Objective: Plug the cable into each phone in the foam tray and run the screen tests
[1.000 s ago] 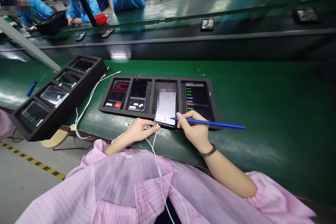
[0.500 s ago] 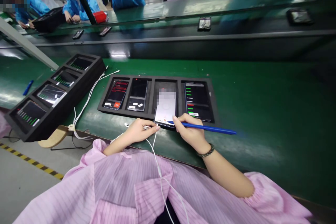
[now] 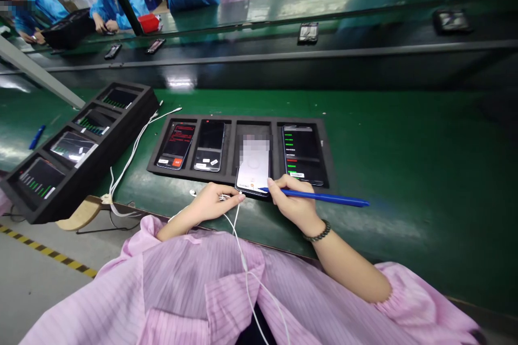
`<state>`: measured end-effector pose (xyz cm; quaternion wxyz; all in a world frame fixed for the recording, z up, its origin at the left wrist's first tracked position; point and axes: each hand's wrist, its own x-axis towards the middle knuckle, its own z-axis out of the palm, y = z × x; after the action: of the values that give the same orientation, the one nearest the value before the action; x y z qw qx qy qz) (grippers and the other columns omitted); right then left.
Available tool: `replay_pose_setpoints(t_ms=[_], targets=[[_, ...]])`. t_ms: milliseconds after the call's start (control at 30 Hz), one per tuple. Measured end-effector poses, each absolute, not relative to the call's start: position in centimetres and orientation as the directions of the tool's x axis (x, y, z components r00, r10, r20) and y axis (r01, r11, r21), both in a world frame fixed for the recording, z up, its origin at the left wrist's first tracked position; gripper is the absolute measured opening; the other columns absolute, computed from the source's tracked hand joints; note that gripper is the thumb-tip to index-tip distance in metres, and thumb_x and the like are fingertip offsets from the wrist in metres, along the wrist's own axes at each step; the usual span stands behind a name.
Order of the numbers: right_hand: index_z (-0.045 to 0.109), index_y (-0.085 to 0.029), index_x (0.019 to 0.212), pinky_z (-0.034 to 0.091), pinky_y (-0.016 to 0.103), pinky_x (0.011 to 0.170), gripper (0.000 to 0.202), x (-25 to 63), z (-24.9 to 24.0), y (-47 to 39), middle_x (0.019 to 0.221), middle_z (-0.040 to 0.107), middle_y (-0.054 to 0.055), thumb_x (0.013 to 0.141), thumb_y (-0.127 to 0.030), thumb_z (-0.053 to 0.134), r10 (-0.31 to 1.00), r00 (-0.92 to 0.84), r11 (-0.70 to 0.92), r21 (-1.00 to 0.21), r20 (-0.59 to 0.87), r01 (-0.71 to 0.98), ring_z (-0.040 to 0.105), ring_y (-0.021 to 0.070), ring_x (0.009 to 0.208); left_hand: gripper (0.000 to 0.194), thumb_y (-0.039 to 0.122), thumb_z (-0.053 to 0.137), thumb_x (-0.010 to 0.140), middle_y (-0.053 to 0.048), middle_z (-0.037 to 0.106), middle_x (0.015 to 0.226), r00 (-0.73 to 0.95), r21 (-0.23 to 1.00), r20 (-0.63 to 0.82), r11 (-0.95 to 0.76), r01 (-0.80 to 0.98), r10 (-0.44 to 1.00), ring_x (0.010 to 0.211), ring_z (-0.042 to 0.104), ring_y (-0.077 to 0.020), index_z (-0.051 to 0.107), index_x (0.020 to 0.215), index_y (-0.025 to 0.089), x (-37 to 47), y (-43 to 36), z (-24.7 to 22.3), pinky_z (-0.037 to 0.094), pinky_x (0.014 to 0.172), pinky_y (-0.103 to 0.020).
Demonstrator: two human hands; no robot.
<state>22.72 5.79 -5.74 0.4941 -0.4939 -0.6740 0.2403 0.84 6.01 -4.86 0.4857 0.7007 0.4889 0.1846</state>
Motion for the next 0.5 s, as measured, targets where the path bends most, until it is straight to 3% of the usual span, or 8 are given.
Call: replay_pose_setpoints(t_ms=[300, 400, 500], targets=[[0.052, -0.023, 0.058, 0.041, 0.029, 0.052, 0.043, 23.2, -6.2, 5.9, 0.048, 0.056, -0.004, 0.097, -0.04, 0.056, 0.878, -0.033, 0.448, -0.794, 0.477, 0.411, 0.053, 0.0119, 0.044, 0.038, 0.046, 0.058, 0.091, -0.005, 0.077, 0.084, 0.457, 0.863, -0.212, -0.054, 0.503, 0.864, 0.079, 0.068, -0.0181, 0.079, 0.087, 0.014, 0.7, 6.0, -5.1, 0.044, 0.071, -0.024], [0.068, -0.025, 0.08, 0.042, 0.038, 0.075, 0.034, 22.8, -6.3, 6.4, 0.075, 0.072, 0.001, 0.101, -0.041, 0.048, 0.811, -0.169, 0.558, -0.654, 0.56, 0.511, 0.063, 0.0182, 0.073, 0.04, 0.046, 0.057, 0.091, -0.005, 0.076, 0.081, 0.468, 0.867, -0.199, -0.068, 0.493, 0.861, 0.076, 0.066, -0.0173, 0.078, 0.085, 0.013, 0.7, 6.1, -5.2, 0.043, 0.069, -0.024], [0.072, -0.028, 0.108, 0.03, 0.045, 0.087, 0.03, 22.0, -6.5, 6.9, 0.104, 0.076, 0.003, 0.101, -0.037, 0.044, 0.754, -0.376, 0.631, -0.432, 0.539, 0.645, 0.058, 0.027, 0.106, 0.041, 0.046, 0.055, 0.091, -0.004, 0.076, 0.079, 0.485, 0.876, -0.169, -0.095, 0.472, 0.858, 0.073, 0.065, -0.0164, 0.078, 0.085, 0.013, 0.7, 6.0, -5.4, 0.043, 0.067, -0.024]])
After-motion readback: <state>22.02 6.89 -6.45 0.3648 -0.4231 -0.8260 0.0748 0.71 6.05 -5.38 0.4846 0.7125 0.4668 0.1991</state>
